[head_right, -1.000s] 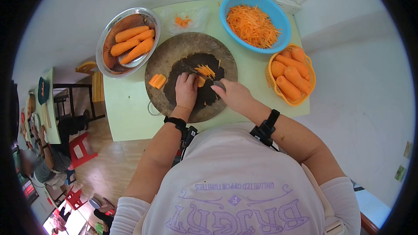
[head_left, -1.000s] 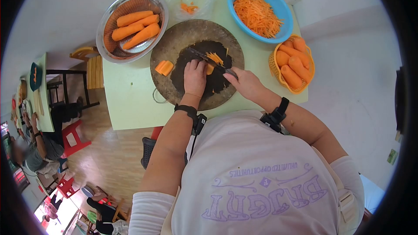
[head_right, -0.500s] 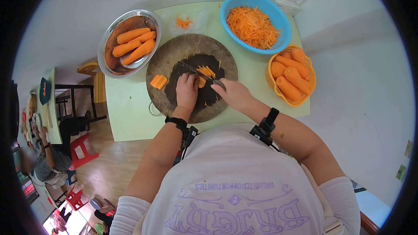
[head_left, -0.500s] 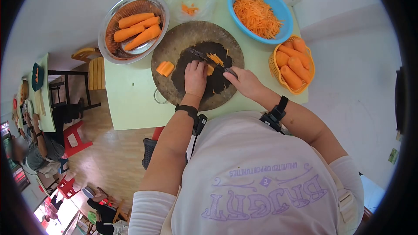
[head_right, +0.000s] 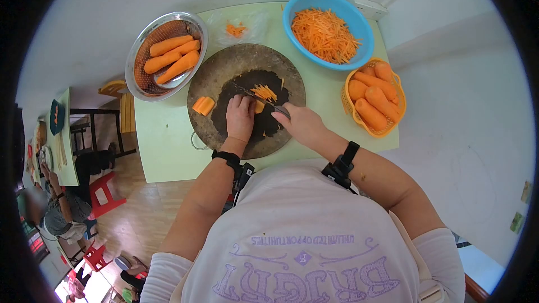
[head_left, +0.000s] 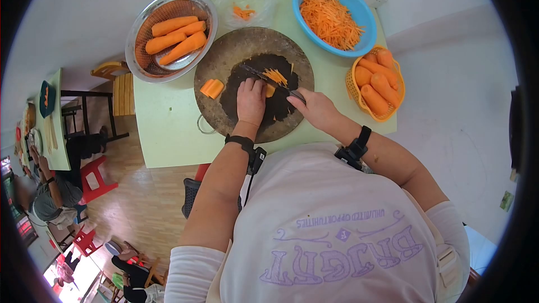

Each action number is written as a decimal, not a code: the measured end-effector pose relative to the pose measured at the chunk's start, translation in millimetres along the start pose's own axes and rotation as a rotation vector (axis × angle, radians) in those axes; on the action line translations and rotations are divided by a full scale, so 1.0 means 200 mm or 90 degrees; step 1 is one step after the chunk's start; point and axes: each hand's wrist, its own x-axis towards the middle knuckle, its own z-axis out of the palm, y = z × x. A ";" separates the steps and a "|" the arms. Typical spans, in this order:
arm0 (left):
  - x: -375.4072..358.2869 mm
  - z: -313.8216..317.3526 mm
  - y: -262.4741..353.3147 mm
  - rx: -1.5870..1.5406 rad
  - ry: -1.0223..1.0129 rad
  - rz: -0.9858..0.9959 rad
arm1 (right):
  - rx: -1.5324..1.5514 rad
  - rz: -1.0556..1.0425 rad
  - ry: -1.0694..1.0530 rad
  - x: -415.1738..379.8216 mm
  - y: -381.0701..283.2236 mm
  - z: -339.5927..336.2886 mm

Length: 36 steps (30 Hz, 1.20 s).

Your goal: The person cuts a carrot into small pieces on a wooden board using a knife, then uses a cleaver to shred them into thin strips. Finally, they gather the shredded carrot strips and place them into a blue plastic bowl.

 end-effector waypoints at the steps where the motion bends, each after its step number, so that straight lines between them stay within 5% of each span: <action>1: 0.00 0.00 0.00 -0.003 0.004 0.003 | -0.003 -0.008 0.006 0.00 0.00 0.00; 36: -0.01 0.01 -0.01 -0.020 0.006 -0.028 | 0.013 -0.019 0.005 0.00 0.00 0.01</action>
